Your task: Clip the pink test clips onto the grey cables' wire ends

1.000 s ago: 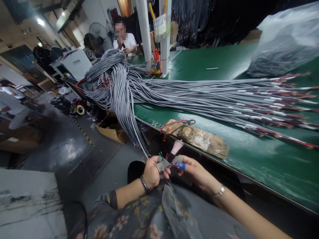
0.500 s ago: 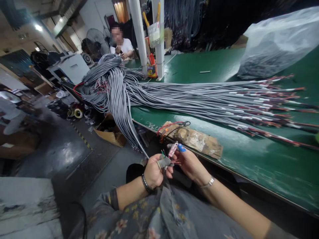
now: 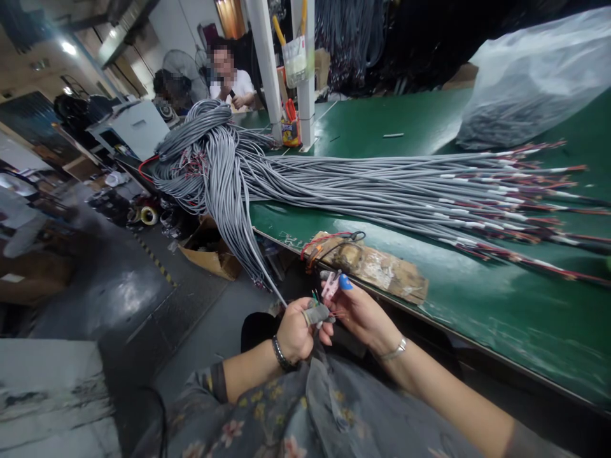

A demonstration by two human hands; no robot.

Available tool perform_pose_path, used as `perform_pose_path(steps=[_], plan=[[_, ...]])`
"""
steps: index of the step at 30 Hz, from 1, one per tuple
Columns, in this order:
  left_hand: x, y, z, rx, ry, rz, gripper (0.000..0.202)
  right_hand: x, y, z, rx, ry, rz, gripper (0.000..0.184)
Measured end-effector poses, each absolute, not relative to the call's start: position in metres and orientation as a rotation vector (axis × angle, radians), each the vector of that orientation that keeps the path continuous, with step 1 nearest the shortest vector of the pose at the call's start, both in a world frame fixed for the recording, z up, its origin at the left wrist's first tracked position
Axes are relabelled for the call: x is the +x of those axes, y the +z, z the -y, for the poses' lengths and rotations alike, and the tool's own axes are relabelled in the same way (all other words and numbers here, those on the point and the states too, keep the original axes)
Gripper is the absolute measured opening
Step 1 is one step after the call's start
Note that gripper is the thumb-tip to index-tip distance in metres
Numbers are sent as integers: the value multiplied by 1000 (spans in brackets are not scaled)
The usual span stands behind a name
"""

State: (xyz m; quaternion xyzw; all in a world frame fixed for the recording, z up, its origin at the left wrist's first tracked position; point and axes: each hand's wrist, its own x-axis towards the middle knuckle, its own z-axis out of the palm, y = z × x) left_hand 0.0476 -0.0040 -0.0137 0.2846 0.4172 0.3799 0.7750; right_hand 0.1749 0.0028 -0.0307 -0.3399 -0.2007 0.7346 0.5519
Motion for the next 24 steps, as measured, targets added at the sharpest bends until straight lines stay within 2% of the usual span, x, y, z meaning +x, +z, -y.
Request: perform_pose_path(steps=[10,15,24], plan=[[40,-12,13,671,823,-918,42,177,-28,0,-758,1849,310,45],[42,-10,15,657,928,-949,42,175,-25,1,-843,1691,392,36],[47,-12,12,632,960,-946,42,170,-33,-3,-881,1595,503,45]])
